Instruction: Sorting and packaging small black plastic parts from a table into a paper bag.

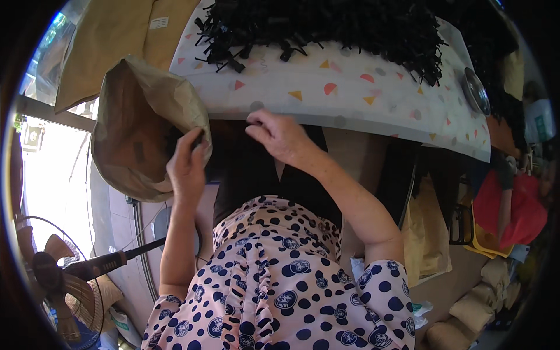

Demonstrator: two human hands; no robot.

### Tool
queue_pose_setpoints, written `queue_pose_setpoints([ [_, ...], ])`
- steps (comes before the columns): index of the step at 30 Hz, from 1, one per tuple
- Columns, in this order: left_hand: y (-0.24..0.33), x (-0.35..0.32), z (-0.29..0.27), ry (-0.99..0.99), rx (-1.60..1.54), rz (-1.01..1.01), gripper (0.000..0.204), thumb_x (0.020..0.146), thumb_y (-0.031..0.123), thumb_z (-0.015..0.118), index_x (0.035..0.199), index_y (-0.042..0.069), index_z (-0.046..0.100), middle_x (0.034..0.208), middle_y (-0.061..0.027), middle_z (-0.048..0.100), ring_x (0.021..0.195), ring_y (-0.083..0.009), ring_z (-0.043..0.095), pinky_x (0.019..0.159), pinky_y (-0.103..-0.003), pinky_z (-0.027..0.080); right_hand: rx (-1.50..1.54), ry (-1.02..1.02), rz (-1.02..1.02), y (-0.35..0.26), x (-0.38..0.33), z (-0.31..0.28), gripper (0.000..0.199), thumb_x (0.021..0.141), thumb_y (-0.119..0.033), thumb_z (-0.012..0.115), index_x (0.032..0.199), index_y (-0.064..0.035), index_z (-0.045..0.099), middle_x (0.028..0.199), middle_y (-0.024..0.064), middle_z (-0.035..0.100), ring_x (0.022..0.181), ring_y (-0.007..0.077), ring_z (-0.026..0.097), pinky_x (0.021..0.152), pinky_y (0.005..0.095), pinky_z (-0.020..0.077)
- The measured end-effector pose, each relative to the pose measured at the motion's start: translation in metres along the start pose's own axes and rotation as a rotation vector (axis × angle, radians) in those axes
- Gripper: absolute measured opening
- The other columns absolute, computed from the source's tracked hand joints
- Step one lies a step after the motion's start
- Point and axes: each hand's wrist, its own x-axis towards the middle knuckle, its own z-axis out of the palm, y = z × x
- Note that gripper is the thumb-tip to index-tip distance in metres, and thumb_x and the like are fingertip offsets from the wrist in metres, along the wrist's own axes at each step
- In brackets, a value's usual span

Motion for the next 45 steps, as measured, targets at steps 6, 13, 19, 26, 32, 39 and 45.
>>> queue_pose_setpoints([
  [6, -0.037, 0.085, -0.033, 0.1, 0.48, -0.094, 0.035, 0.086, -0.001, 0.054, 0.12, 0.003, 0.054, 0.115, -0.0158, 0.059, 0.097, -0.027, 0.06, 0.081, -0.031, 0.049, -0.713, 0.31, 0.021, 0.043, 0.128, -0.122, 0.031, 0.087, -0.01, 0.057, 0.118, -0.0128, 0.057, 0.074, 0.0143, 0.064, 0.066, 0.0291, 0.063, 0.066, 0.0352, 0.0499],
  [13, -0.005, 0.155, 0.038, 0.013, 0.235, 0.033, 0.043, 0.08, -0.004, 0.061, 0.121, 0.004, 0.053, 0.124, -0.0142, 0.051, 0.095, -0.025, 0.059, 0.07, -0.031, 0.051, -1.017, 0.002, -0.289, 0.089, 0.224, -0.171, 0.03, 0.087, -0.011, 0.056, 0.116, -0.0134, 0.057, 0.08, 0.0105, 0.064, 0.065, 0.0246, 0.063, 0.059, 0.0372, 0.051],
  [19, 0.008, 0.215, 0.129, -0.369, -0.03, -0.056, 0.071, 0.077, -0.001, 0.067, 0.139, 0.007, 0.033, 0.126, -0.0158, 0.048, 0.089, -0.0221, 0.062, 0.067, -0.03, 0.052, -0.028, 0.014, 0.027, 0.078, 0.221, -0.17, 0.022, 0.09, -0.014, 0.06, 0.111, -0.007, 0.059, 0.072, -0.0012, 0.054, 0.058, 0.0086, 0.048, 0.053, 0.023, 0.0398],
  [26, 0.021, 0.256, 0.198, -0.706, -0.244, -0.164, 0.077, 0.077, 0.002, 0.07, 0.142, 0.005, 0.028, 0.116, -0.0154, 0.055, 0.086, -0.0179, 0.063, 0.07, -0.028, 0.052, 0.447, -0.113, 0.302, 0.088, 0.188, -0.178, 0.018, 0.093, -0.019, 0.059, 0.105, -0.005, 0.061, 0.07, -0.0075, 0.05, 0.059, 0.0011, 0.041, 0.051, 0.0177, 0.0331],
  [32, 0.013, 0.234, 0.205, -0.589, -0.397, -0.183, 0.057, 0.084, 0.002, 0.065, 0.134, 0.003, 0.039, 0.098, -0.0096, 0.061, 0.083, -0.0153, 0.064, 0.075, -0.027, 0.052, 0.582, -0.102, 0.394, 0.088, 0.168, -0.17, 0.023, 0.095, -0.026, 0.058, 0.105, -0.0053, 0.06, 0.07, -0.0064, 0.05, 0.058, 0.0016, 0.041, 0.05, 0.0173, 0.0317],
  [39, 0.006, 0.218, 0.195, -0.454, -0.59, -0.291, 0.043, 0.086, -0.001, 0.06, 0.126, 0.006, 0.045, 0.085, -0.0054, 0.06, 0.073, -0.0095, 0.06, 0.066, -0.024, 0.049, 0.504, 0.113, 0.151, 0.08, 0.148, -0.14, 0.027, 0.1, -0.028, 0.045, 0.109, -0.0033, 0.052, 0.071, -0.0023, 0.05, 0.06, 0.0045, 0.045, 0.053, 0.0187, 0.0373],
  [45, 0.006, 0.212, 0.182, -0.505, -0.656, -0.344, 0.035, 0.087, -0.004, 0.056, 0.12, 0.004, 0.046, 0.083, -0.0037, 0.058, 0.072, -0.0077, 0.058, 0.067, -0.022, 0.05, 0.349, 0.053, 0.066, 0.069, 0.139, -0.127, 0.02, 0.1, -0.018, 0.044, 0.102, 0.0005, 0.051, 0.076, 0.0036, 0.056, 0.068, 0.0113, 0.055, 0.063, 0.0251, 0.0468],
])
